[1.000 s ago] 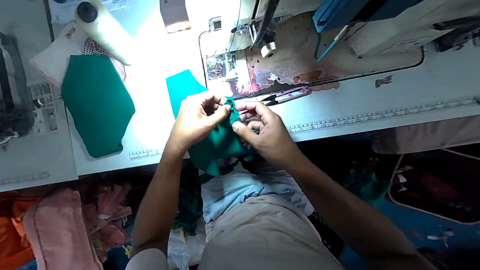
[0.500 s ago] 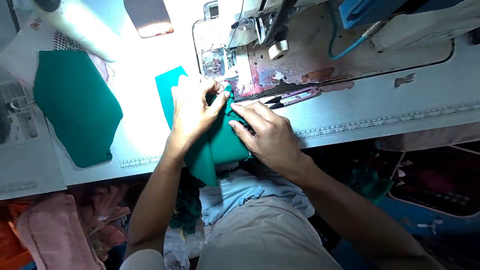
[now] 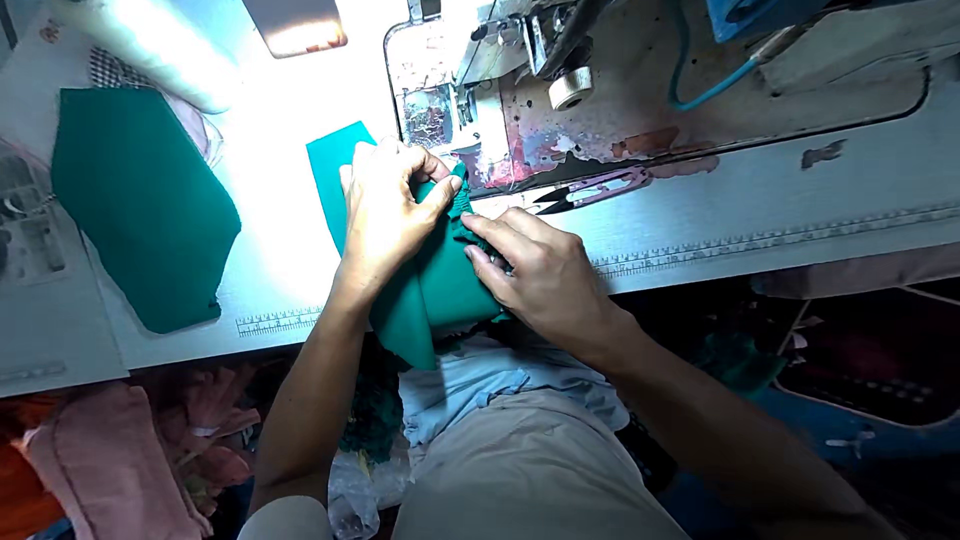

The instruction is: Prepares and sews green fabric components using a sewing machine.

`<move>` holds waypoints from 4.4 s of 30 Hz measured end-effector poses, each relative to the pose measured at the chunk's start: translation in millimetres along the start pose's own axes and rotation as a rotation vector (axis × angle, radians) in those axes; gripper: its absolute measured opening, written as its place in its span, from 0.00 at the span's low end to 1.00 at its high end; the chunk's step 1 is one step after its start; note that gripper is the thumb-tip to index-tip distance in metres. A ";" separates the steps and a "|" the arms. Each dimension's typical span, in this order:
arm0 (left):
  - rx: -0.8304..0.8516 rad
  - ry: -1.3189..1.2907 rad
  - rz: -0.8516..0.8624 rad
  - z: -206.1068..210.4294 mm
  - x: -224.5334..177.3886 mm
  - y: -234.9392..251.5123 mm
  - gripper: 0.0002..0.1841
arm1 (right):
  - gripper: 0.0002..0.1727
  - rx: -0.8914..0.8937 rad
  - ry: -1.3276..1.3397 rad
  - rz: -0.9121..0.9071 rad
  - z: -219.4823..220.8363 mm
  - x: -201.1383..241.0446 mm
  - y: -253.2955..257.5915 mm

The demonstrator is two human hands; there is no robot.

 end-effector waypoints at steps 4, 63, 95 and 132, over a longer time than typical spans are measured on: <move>-0.014 0.008 0.003 2.2 -0.2 0.2 0.13 | 0.14 -0.029 -0.076 -0.023 2.0 -0.8 0.3; -0.081 0.295 -0.103 -41.6 10.2 -45.7 0.13 | 0.19 0.027 -0.227 -0.160 17.3 -8.7 -1.2; 0.045 -0.016 0.491 -0.1 6.5 -35.8 0.10 | 0.13 0.009 -0.178 -0.124 16.3 -9.8 -1.8; 0.106 0.146 0.742 -9.4 29.8 26.3 0.15 | 0.17 0.071 -0.470 -0.053 4.4 -0.7 34.8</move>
Point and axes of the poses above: each hand's wrist, its own y-axis towards the middle knuckle, its own z-axis out of the palm, x = y × z, the point moved 1 cm from there along y, towards the middle knuckle, and after that the axes turned 15 degrees about -y, right-handed, at the moved point
